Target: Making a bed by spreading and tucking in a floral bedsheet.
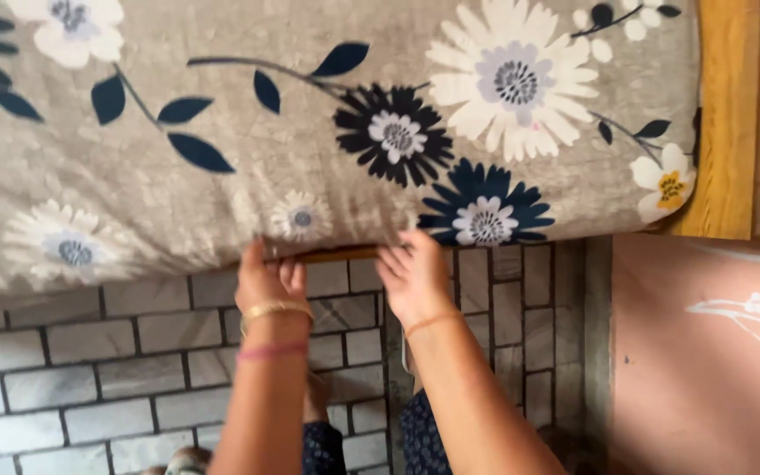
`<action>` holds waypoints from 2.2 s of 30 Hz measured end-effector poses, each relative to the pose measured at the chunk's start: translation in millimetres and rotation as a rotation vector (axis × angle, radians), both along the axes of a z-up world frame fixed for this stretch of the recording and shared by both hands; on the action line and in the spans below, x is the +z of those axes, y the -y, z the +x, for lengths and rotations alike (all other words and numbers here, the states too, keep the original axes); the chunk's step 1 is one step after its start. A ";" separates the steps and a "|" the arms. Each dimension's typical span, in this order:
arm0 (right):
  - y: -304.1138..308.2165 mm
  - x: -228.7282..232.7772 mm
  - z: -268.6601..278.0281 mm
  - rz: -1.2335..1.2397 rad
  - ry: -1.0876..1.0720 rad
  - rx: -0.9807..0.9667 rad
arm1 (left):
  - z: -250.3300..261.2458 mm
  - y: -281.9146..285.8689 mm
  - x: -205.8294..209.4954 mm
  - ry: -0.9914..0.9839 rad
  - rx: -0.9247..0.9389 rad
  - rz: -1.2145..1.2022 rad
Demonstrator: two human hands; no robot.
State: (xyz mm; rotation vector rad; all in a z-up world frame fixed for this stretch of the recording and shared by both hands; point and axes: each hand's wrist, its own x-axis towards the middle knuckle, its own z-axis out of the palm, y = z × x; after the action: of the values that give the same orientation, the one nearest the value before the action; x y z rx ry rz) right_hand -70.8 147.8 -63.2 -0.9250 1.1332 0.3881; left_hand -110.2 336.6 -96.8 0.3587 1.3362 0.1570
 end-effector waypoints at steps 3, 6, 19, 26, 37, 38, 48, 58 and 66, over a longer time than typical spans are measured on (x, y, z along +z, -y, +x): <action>34.1 21.2 7.6 -0.201 -0.077 -0.289 | -7.9 47.7 -3.7 -0.170 -0.018 0.009; 81.6 43.2 25.4 -0.287 -0.089 -0.353 | -5.7 96.5 -4.7 -0.136 -0.056 0.091; 257.6 7.1 85.0 -0.029 0.211 -0.494 | 51.6 197.5 49.7 -0.060 -0.078 -0.044; 320.8 28.6 94.3 0.152 0.058 -0.144 | 52.2 253.2 97.3 0.183 -0.794 1.570; 338.5 0.0 132.5 -0.486 0.249 -0.389 | 147.0 315.8 45.6 0.548 -1.891 2.050; 343.6 -0.3 138.1 -0.503 0.191 -0.353 | 148.9 326.5 48.2 0.525 -1.938 2.020; 320.7 14.8 135.3 -1.682 0.487 0.220 | 104.3 401.0 62.1 0.608 -2.283 1.822; 396.3 -12.4 116.5 -1.626 0.835 1.039 | 49.1 346.6 61.3 1.048 -2.140 1.620; 345.2 -19.8 24.5 -1.616 0.158 0.695 | 63.8 119.5 64.9 0.199 -1.446 1.893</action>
State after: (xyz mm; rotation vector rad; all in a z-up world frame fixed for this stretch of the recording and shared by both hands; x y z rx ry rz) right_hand -46.3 -197.4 -83.0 -2.7312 0.7849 -0.1714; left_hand -46.4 217.1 -31.9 2.6341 0.0555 0.1660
